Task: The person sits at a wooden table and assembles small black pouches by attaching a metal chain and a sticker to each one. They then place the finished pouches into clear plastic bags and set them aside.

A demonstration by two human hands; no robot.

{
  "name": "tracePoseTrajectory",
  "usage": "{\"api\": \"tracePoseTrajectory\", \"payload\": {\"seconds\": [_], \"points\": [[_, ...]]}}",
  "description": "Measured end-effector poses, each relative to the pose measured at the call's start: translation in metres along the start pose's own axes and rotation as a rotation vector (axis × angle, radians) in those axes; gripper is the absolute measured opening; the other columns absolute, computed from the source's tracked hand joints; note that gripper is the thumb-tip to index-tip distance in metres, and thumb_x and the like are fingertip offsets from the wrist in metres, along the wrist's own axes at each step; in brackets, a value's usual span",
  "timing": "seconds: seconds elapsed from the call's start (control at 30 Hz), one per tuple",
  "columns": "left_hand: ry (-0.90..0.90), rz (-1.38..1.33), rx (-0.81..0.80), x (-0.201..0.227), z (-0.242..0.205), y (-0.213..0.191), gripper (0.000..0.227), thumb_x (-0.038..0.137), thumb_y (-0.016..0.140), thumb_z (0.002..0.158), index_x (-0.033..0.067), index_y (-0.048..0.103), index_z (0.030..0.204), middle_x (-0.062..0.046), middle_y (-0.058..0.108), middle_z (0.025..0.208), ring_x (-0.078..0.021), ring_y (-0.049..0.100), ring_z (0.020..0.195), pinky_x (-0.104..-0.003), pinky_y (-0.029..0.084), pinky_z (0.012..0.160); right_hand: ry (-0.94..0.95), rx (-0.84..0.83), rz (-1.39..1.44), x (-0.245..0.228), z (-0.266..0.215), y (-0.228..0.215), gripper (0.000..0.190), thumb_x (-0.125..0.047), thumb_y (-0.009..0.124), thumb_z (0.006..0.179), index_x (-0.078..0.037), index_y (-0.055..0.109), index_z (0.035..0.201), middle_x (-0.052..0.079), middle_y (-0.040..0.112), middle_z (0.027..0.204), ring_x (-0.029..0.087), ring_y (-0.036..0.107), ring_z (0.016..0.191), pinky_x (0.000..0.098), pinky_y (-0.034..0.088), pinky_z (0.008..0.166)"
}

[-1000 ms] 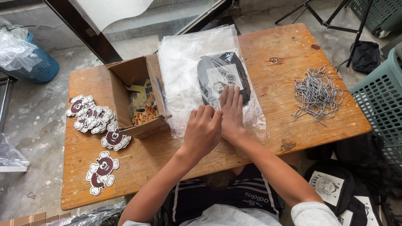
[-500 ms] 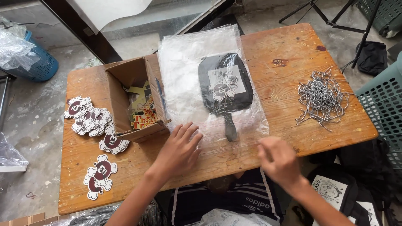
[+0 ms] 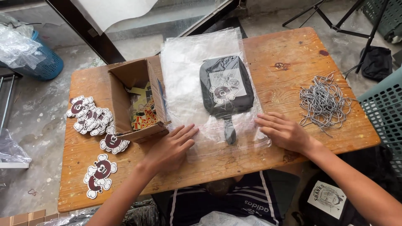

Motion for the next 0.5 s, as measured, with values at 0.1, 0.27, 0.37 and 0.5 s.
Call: {"api": "tracePoseTrajectory", "payload": {"seconds": [0.1,0.27,0.37,0.5], "points": [[0.0,-0.015,0.018,-0.002,-0.002,0.003,0.019,0.006,0.049,0.082,0.0049,0.057,0.099,-0.022,0.058,0.137,-0.0359,0.053,0.135,-0.048,0.041,0.11,0.03,0.033,0.067,0.0,0.002,-0.007,0.012,-0.003,0.051,0.097,-0.006,0.064,0.097,0.013,0.073,0.12,0.03,0.071,0.112,0.0428,0.052,0.098],[-0.105,-0.226,0.012,-0.009,0.0,-0.005,0.016,0.005,0.046,0.086,0.0025,0.055,0.099,-0.024,0.06,0.135,-0.0383,0.055,0.132,-0.052,0.042,0.109,0.257,0.068,0.325,0.017,-0.01,-0.006,0.008,-0.001,0.054,0.095,-0.001,0.063,0.096,0.015,0.075,0.118,0.035,0.072,0.109,0.0471,0.056,0.091],[-0.232,-0.462,0.025,-0.015,-0.001,-0.008,0.024,0.006,0.045,0.091,0.0007,0.055,0.113,-0.025,0.063,0.13,-0.0402,0.056,0.13,-0.055,0.041,0.11,0.365,0.045,0.44,0.024,-0.014,-0.004,0.008,-0.004,0.056,0.094,-0.001,0.062,0.096,0.016,0.076,0.118,0.035,0.073,0.109,0.0479,0.057,0.089],[-0.446,-0.635,0.073,-0.024,-0.005,-0.001,0.029,0.01,0.046,0.098,0.0026,0.059,0.123,-0.021,0.07,0.123,-0.0366,0.063,0.122,-0.051,0.045,0.108,0.49,0.03,0.527,0.034,-0.02,0.001,0.011,-0.006,0.055,0.097,0.001,0.063,0.1,0.018,0.077,0.112,0.034,0.075,0.104,0.0464,0.058,0.086]]}}
Point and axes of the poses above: each hand's wrist, its own z-axis towards the middle knuckle, its own y-axis out of the palm, x = y × z, the point moved 6 cm from there along z, towards the middle knuckle
